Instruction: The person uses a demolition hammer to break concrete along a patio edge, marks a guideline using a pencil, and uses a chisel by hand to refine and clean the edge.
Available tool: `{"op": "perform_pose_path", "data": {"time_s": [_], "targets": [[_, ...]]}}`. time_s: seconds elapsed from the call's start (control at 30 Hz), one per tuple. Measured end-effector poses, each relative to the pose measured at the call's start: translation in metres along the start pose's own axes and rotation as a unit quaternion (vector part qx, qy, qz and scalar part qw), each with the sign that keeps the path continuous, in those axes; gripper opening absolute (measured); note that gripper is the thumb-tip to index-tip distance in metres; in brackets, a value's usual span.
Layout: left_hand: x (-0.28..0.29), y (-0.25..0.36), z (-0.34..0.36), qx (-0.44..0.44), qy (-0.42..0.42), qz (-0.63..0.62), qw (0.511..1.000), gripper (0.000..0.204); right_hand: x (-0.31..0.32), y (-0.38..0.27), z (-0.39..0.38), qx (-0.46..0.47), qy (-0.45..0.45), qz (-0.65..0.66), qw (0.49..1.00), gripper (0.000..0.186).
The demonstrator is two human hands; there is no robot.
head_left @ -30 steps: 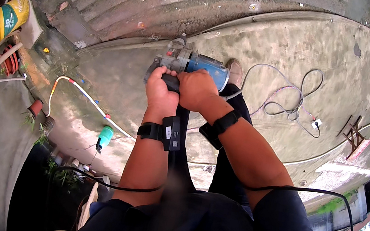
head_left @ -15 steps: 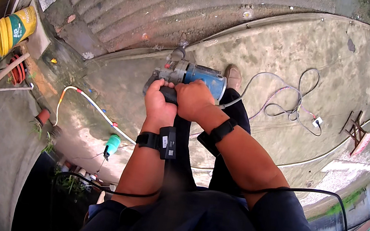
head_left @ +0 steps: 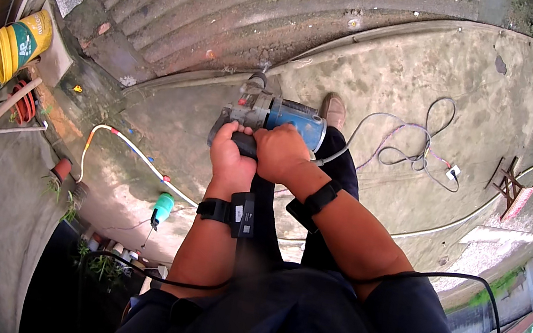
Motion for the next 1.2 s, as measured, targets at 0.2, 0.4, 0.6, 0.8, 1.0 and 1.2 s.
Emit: {"op": "perform_pose_path", "data": {"time_s": [0.2, 0.4, 0.6, 0.8, 1.0, 1.2], "targets": [[-0.003, 0.004, -0.007, 0.001, -0.011, -0.002, 1.0, 0.007, 0.001, -0.003, -0.002, 0.0, 0.012, 0.017, 1.0, 0.022], [-0.006, 0.008, -0.025, 0.001, -0.023, 0.023, 0.999, 0.007, -0.001, -0.012, -0.014, -0.019, -0.002, 0.035, 0.999, 0.022], [-0.012, 0.021, -0.076, -0.028, -0.052, 0.052, 0.997, 0.007, 0.004, -0.038, -0.054, -0.003, 0.076, 0.07, 0.995, 0.022], [-0.026, 0.021, -0.124, -0.036, -0.109, 0.088, 0.989, 0.011, 0.008, -0.044, -0.094, 0.017, 0.134, 0.11, 0.985, 0.029], [-0.049, -0.003, -0.152, -0.005, -0.144, 0.162, 0.976, 0.018, 0.0, -0.026, -0.134, 0.002, 0.225, 0.15, 0.963, 0.047], [-0.082, -0.053, -0.17, 0.032, -0.202, 0.261, 0.943, 0.029, -0.01, 0.01, -0.184, -0.068, 0.322, 0.222, 0.918, 0.065]]}}
Point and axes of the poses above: each hand's wrist, its own z-axis towards the middle knuckle, its own x-axis out of the back of the hand, y = z × x, the point moved 3 cm from there along z, towards the middle knuckle, and after that the axes turned 7 degrees about -y, right-handed, at the moved point
